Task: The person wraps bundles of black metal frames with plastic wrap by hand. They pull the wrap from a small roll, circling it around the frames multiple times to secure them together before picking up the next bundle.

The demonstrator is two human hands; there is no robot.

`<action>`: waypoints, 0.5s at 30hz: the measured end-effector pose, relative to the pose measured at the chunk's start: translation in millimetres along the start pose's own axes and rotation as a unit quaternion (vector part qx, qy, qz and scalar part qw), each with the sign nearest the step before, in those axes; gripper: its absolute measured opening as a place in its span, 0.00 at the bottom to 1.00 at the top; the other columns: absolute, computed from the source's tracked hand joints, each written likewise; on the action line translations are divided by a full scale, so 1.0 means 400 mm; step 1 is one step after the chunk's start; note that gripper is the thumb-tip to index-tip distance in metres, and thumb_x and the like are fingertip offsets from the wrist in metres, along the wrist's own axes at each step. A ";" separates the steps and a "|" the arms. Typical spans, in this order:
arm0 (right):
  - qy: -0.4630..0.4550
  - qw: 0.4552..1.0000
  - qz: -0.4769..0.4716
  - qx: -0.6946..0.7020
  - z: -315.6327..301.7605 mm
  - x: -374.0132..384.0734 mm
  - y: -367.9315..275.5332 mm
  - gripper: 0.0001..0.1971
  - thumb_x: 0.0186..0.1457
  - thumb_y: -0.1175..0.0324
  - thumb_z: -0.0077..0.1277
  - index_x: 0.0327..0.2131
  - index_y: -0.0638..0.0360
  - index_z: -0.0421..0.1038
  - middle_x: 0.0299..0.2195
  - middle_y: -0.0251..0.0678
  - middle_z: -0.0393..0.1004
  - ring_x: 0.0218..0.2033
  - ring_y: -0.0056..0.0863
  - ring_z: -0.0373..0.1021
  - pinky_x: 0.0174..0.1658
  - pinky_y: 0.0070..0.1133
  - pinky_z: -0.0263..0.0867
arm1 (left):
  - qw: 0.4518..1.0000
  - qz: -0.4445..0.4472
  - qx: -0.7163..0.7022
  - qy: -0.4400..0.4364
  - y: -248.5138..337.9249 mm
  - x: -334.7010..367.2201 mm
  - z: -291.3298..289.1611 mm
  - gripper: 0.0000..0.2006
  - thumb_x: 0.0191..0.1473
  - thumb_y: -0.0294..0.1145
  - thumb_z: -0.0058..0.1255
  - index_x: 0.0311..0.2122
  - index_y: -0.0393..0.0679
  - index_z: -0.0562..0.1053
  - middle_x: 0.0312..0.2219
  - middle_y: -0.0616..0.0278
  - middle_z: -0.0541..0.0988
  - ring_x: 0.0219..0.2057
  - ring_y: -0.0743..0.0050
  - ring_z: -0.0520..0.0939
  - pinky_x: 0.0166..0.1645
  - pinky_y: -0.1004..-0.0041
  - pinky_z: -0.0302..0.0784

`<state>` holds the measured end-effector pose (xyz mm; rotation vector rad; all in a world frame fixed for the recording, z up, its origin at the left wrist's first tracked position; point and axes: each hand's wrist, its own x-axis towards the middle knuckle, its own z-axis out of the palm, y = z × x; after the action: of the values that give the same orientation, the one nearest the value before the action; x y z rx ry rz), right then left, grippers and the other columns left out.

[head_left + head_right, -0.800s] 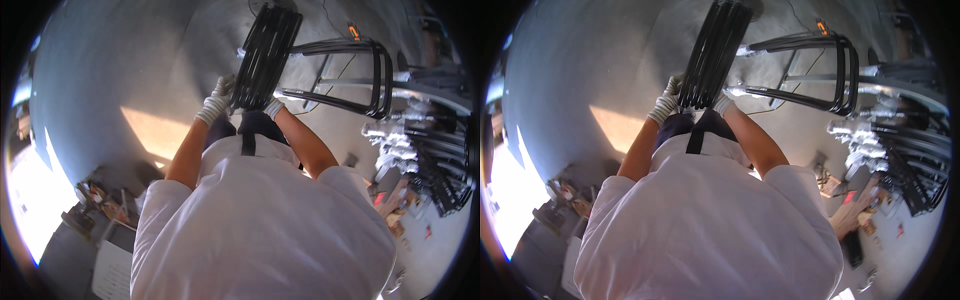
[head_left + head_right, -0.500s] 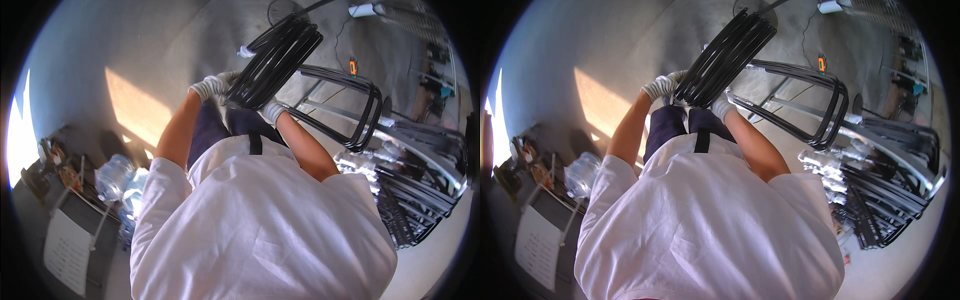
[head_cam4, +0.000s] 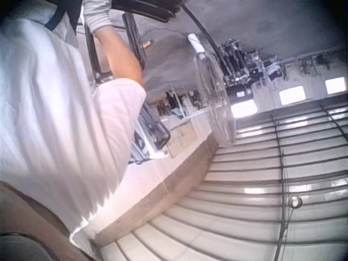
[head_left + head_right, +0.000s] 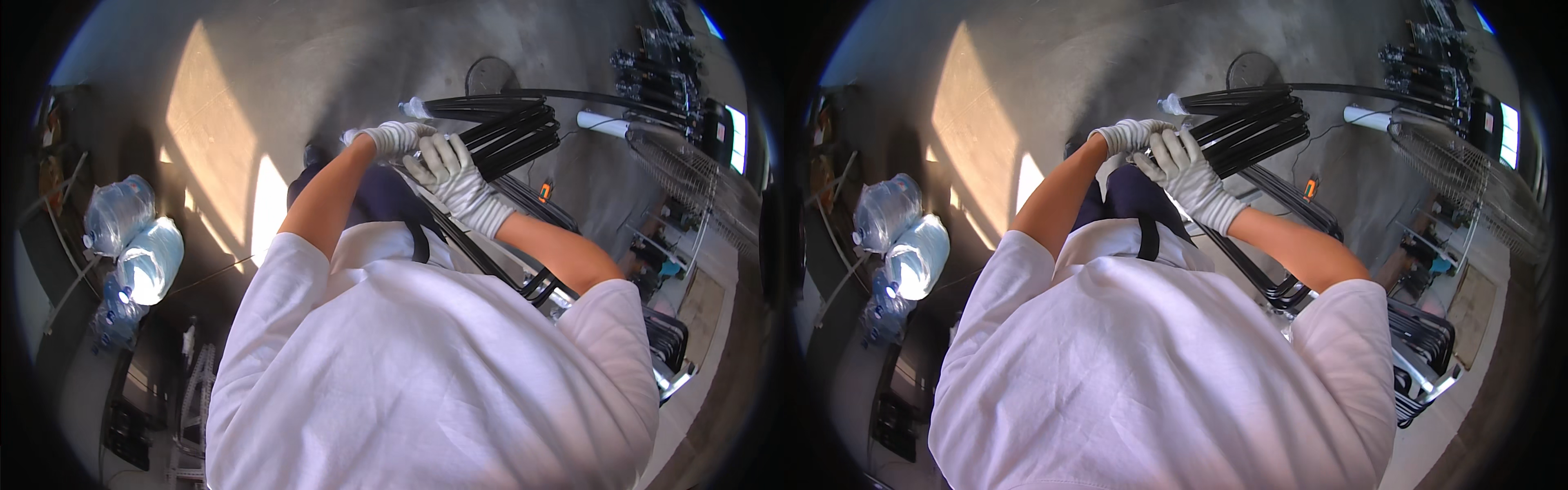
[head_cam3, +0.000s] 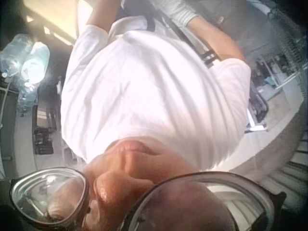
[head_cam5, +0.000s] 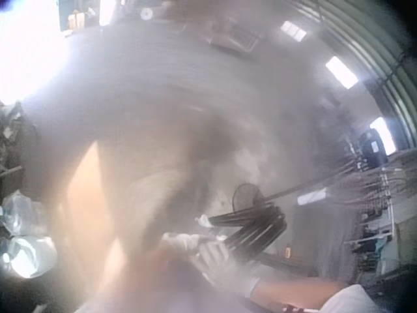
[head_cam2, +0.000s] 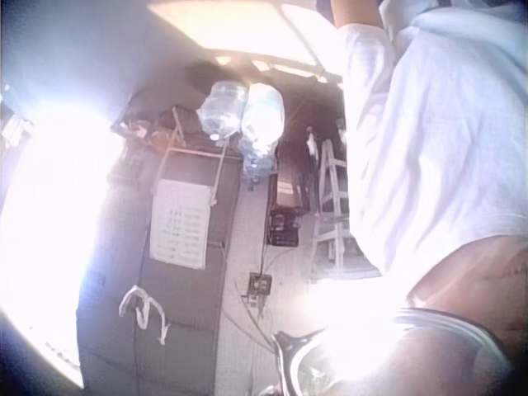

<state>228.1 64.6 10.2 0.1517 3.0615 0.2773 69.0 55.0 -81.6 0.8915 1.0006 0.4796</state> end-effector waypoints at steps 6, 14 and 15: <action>-0.037 0.994 -0.100 0.022 -0.018 0.076 0.044 0.21 0.42 0.65 0.45 0.43 0.54 0.60 0.35 0.41 0.59 0.40 0.37 0.59 0.47 0.36 0.54 | 0.999 0.040 -0.029 0.003 -0.019 0.031 -0.025 0.25 0.45 0.36 0.47 0.51 0.43 0.61 0.45 0.59 0.69 0.46 0.66 0.68 0.52 0.73 0.60; -0.085 0.990 -0.099 0.053 -0.018 0.032 0.027 0.17 0.42 0.67 0.44 0.39 0.56 0.62 0.30 0.39 0.61 0.32 0.34 0.61 0.36 0.31 0.58 | 0.990 -0.006 -0.087 -0.108 -0.033 0.114 -0.042 0.29 0.37 0.28 0.56 0.49 0.45 0.64 0.40 0.65 0.72 0.39 0.71 0.72 0.46 0.73 0.66; -0.076 0.991 -0.094 0.061 -0.011 0.026 0.024 0.17 0.42 0.68 0.44 0.39 0.56 0.62 0.28 0.37 0.60 0.29 0.31 0.60 0.34 0.29 0.58 | 0.979 0.022 -0.116 -0.168 -0.027 0.121 -0.051 0.27 0.38 0.32 0.58 0.48 0.42 0.66 0.41 0.65 0.72 0.41 0.71 0.71 0.48 0.74 0.64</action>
<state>218.5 74.5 15.6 -0.1040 2.9126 0.0644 74.1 91.6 -120.3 0.7535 0.6026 0.4539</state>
